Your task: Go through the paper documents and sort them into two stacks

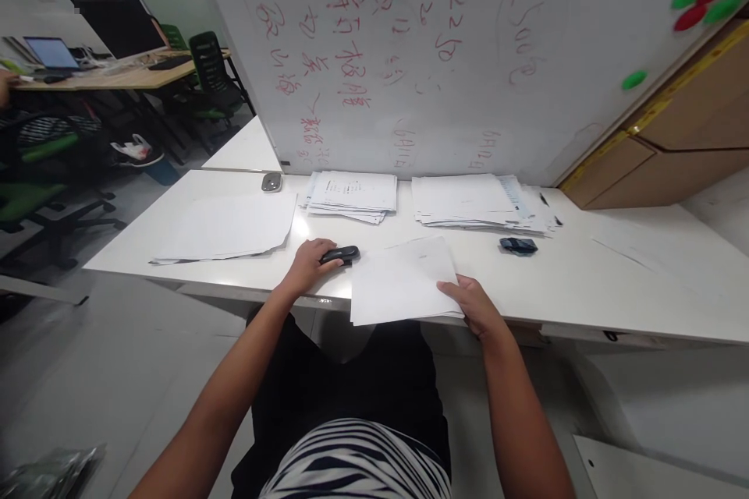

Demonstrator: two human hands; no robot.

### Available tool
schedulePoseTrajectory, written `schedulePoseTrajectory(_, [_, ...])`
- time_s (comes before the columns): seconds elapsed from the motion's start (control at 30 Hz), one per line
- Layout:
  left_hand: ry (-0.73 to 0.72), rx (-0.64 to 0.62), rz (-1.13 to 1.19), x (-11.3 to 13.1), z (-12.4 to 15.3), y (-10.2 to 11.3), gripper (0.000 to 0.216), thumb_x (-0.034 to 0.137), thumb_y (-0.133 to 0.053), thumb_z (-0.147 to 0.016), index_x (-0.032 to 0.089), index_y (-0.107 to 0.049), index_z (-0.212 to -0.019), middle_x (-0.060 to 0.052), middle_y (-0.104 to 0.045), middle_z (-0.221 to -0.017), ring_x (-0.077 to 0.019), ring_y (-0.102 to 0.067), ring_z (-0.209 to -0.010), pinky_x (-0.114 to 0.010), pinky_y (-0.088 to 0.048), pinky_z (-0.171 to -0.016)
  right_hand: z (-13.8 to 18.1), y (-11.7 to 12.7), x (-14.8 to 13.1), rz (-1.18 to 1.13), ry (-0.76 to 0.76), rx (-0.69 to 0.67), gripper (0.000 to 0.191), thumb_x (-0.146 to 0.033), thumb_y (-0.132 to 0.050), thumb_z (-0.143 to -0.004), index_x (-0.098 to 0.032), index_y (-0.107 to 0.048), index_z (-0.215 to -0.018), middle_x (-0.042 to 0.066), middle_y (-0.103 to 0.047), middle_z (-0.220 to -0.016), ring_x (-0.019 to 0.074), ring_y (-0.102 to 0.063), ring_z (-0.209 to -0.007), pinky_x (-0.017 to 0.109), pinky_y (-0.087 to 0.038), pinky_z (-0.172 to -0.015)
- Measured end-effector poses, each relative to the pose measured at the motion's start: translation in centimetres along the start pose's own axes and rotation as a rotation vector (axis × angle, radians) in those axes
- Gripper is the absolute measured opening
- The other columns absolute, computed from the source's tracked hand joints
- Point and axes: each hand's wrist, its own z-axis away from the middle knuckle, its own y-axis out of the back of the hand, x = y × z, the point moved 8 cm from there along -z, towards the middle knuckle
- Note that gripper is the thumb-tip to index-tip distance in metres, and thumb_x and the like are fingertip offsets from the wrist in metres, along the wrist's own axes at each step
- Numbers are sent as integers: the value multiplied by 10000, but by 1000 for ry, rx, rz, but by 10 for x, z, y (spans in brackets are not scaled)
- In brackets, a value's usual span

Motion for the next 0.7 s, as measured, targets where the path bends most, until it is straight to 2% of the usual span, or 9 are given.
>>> schedulePoseTrajectory(0.2, [19, -12, -27, 0, 1, -1, 382, 521, -534, -843, 247, -631, -1089, -62, -639, -1161, -263, -558, -1086, -438, -357, -983, 0, 1, 2, -2, 6, 11, 254, -288, -759, -651, -138, -697, -846, 45, -728, -721, 200, -674, -653, 268, -550, -601])
schedulePoseTrajectory(0.4, [35, -88, -137, 7, 4, 0, 399, 526, -474, -878, 286, -585, -1177, -17, -542, -1360, -253, -446, -1269, -520, -160, -1136, -2, 4, 8, 23, -58, -4, 316, -312, -770, -669, -142, -700, -925, 56, -741, -795, 205, -689, -725, 255, -550, -620])
schedulePoseTrajectory(0.57, [36, -173, -334, 19, 0, 2, 375, 465, -483, -892, 283, -566, -1210, -11, -509, -1398, -284, -381, -1335, -579, -91, -1141, -1, 3, 6, 20, -55, -20, 400, -369, -788, -645, -135, -705, -960, 65, -742, -806, 213, -684, -714, 274, -540, -620])
schedulePoseTrajectory(0.7, [56, -189, -481, 29, -3, 3, 333, 398, -518, -885, 258, -591, -1179, -45, -566, -1339, -302, -424, -1303, -590, -122, -1133, -1, -1, 6, 18, -47, -62, 437, -404, -774, -653, -118, -700, -976, 73, -739, -789, 218, -675, -685, 290, -523, -609])
